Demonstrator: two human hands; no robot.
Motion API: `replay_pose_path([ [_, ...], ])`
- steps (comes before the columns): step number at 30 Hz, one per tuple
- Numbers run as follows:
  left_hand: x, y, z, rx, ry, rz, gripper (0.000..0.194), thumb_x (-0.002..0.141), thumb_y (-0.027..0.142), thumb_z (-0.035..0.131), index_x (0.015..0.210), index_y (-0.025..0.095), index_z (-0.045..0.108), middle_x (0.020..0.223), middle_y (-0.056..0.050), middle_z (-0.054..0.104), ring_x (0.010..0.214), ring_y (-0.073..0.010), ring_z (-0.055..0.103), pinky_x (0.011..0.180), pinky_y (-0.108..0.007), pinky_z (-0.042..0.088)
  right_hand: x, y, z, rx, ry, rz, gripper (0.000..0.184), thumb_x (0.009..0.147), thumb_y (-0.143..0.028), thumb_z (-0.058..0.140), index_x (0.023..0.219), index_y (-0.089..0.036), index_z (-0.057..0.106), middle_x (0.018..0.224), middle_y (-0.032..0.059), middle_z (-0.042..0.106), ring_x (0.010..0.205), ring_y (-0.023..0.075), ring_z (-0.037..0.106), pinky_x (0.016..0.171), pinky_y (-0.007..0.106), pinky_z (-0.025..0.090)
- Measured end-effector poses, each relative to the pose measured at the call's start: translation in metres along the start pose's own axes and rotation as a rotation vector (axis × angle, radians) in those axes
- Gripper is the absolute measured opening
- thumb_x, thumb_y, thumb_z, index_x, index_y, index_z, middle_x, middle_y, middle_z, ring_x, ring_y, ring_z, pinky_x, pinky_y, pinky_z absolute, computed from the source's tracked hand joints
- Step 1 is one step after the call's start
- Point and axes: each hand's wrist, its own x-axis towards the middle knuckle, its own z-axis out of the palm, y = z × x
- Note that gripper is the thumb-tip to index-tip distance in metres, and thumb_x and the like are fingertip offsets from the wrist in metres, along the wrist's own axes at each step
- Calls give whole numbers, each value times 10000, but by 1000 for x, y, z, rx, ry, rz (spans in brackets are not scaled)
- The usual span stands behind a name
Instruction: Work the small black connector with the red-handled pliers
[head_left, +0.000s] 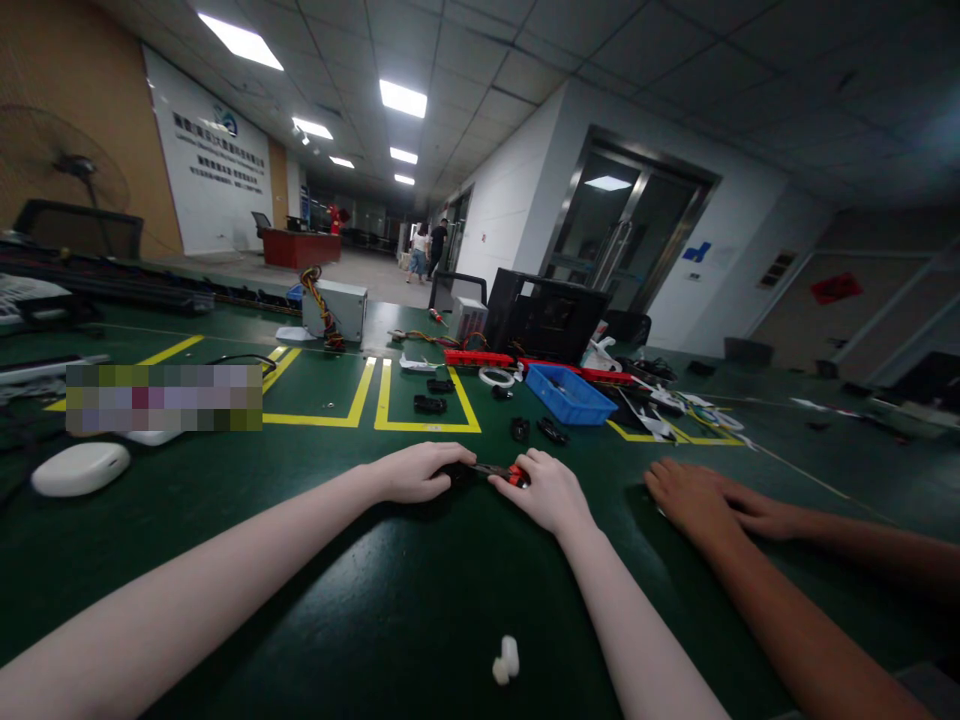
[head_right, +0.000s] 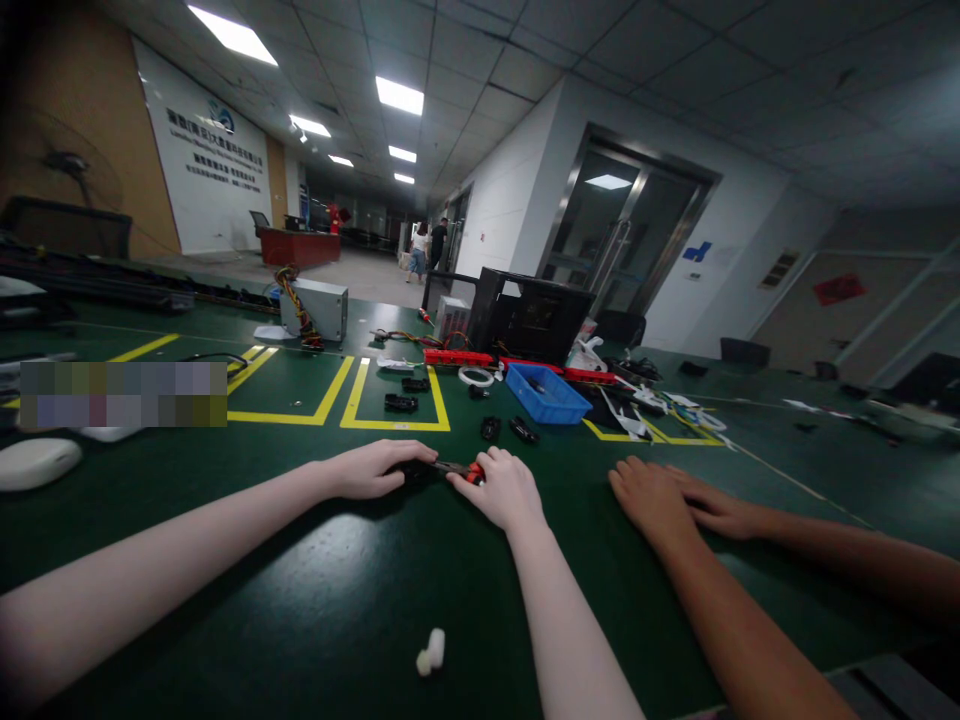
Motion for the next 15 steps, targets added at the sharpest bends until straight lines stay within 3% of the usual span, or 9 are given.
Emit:
replay_pose_path([
  [15, 3, -6, 7, 11, 62, -54, 360, 911, 93, 421, 1227, 193, 562, 1318, -85, 550, 1220, -203, 511, 1058, -374, 401, 0, -1, 0, -29, 18, -2, 473, 844, -636, 469, 710, -200, 591, 808, 45, 584, 704, 162, 537, 615, 292, 367],
])
